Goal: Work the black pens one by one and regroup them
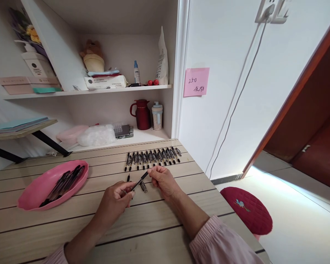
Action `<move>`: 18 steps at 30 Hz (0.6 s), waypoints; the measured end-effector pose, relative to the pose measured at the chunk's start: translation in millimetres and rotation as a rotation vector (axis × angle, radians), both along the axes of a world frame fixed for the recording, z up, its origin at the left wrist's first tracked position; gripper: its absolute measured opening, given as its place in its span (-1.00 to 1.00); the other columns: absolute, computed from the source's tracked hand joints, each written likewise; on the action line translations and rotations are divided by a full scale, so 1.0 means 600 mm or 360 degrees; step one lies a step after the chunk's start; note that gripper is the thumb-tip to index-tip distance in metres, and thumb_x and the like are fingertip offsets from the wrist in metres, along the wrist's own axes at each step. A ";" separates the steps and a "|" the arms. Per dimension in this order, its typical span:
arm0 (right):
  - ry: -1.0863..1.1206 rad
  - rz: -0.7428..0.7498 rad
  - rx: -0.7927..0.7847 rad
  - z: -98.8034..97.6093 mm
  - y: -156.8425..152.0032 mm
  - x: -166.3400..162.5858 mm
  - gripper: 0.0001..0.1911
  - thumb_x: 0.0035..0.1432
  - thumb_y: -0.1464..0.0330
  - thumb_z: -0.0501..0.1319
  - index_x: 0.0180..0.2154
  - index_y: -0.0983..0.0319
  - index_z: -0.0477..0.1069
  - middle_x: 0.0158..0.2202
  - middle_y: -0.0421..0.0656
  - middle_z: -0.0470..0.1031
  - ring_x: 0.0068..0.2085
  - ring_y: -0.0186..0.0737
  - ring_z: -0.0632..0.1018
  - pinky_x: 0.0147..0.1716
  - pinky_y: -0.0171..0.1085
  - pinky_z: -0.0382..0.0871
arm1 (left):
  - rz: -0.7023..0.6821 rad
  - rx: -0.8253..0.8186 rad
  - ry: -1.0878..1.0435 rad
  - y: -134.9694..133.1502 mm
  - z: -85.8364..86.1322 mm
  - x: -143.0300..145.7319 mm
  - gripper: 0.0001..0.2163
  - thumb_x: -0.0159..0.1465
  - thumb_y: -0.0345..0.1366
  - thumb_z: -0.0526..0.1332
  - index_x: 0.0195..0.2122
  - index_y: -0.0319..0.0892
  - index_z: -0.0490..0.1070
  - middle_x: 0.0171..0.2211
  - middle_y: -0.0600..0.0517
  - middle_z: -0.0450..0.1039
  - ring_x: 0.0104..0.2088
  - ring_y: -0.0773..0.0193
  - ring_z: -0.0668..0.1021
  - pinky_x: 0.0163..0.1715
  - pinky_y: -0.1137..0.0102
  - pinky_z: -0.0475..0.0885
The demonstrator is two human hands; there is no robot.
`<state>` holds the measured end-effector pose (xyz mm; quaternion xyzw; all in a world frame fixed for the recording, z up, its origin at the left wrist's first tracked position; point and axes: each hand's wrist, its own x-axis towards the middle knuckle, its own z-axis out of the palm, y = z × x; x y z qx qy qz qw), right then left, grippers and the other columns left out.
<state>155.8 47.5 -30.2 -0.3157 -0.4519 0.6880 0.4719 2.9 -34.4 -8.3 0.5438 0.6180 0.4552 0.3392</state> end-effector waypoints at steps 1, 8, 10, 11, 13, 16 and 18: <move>0.0009 0.0019 -0.0004 0.001 -0.001 0.000 -0.77 -0.12 0.23 0.27 -0.54 0.26 0.34 -0.70 -0.31 0.26 -0.69 -0.51 0.17 -0.69 -0.40 -0.10 | 0.0008 -0.0033 -0.0030 0.000 0.000 0.000 -0.72 -0.03 -0.33 0.19 -0.26 -0.20 0.50 -0.49 0.05 0.43 -0.70 0.45 0.37 -0.74 0.53 0.23; 0.0065 0.0009 0.0019 0.000 -0.001 -0.002 -0.79 -0.16 0.29 0.29 -0.43 0.28 0.42 -0.66 -0.32 0.26 -0.68 -0.53 0.15 -0.69 -0.40 -0.10 | -0.0009 -0.0141 -0.0096 0.002 -0.007 -0.002 -0.69 -0.01 -0.33 0.17 -0.21 -0.23 0.47 -0.49 0.05 0.43 -0.72 0.45 0.38 -0.77 0.54 0.21; 0.0056 -0.0012 0.0020 -0.003 0.000 -0.003 -0.80 -0.17 0.28 0.30 -0.47 0.28 0.40 -0.69 -0.33 0.24 -0.69 -0.52 0.15 -0.68 -0.40 -0.10 | -0.0013 -0.0053 0.0033 0.002 -0.008 -0.004 -0.71 0.00 -0.32 0.17 -0.22 -0.21 0.48 -0.47 0.04 0.45 -0.69 0.43 0.40 -0.74 0.52 0.25; 0.0049 -0.0020 0.0022 -0.004 0.000 -0.004 -0.79 -0.17 0.28 0.30 -0.49 0.27 0.39 -0.70 -0.33 0.23 -0.69 -0.52 0.15 -0.68 -0.40 -0.10 | -0.0018 0.0002 0.0098 0.002 -0.008 -0.005 -0.71 0.01 -0.33 0.16 -0.22 -0.20 0.49 -0.46 0.03 0.46 -0.68 0.43 0.40 -0.71 0.51 0.27; 0.0031 -0.0027 0.0026 -0.005 0.000 -0.005 -0.79 -0.16 0.27 0.30 -0.51 0.26 0.36 -0.73 -0.35 0.21 -0.69 -0.51 0.14 -0.68 -0.40 -0.10 | -0.0036 0.0110 0.0211 0.001 -0.008 -0.008 -0.71 0.01 -0.35 0.16 -0.22 -0.17 0.50 -0.45 0.03 0.46 -0.65 0.41 0.41 -0.66 0.49 0.32; 0.0003 -0.0033 0.0031 -0.005 0.000 -0.005 -0.78 -0.14 0.26 0.28 -0.54 0.25 0.32 -0.74 -0.35 0.20 -0.70 -0.50 0.13 -0.68 -0.40 -0.11 | -0.0056 0.0222 0.0331 0.001 -0.006 -0.010 -0.72 0.02 -0.38 0.14 -0.24 -0.12 0.52 -0.44 0.02 0.46 -0.59 0.37 0.43 -0.60 0.49 0.34; -0.0011 -0.0039 0.0036 -0.005 0.000 -0.005 -0.77 -0.14 0.26 0.28 -0.55 0.25 0.30 -0.75 -0.35 0.19 -0.70 -0.50 0.13 -0.68 -0.40 -0.11 | -0.0053 0.0233 0.0351 0.000 -0.004 -0.009 -0.73 0.01 -0.40 0.14 -0.26 -0.12 0.52 -0.43 0.02 0.45 -0.55 0.36 0.44 -0.59 0.49 0.35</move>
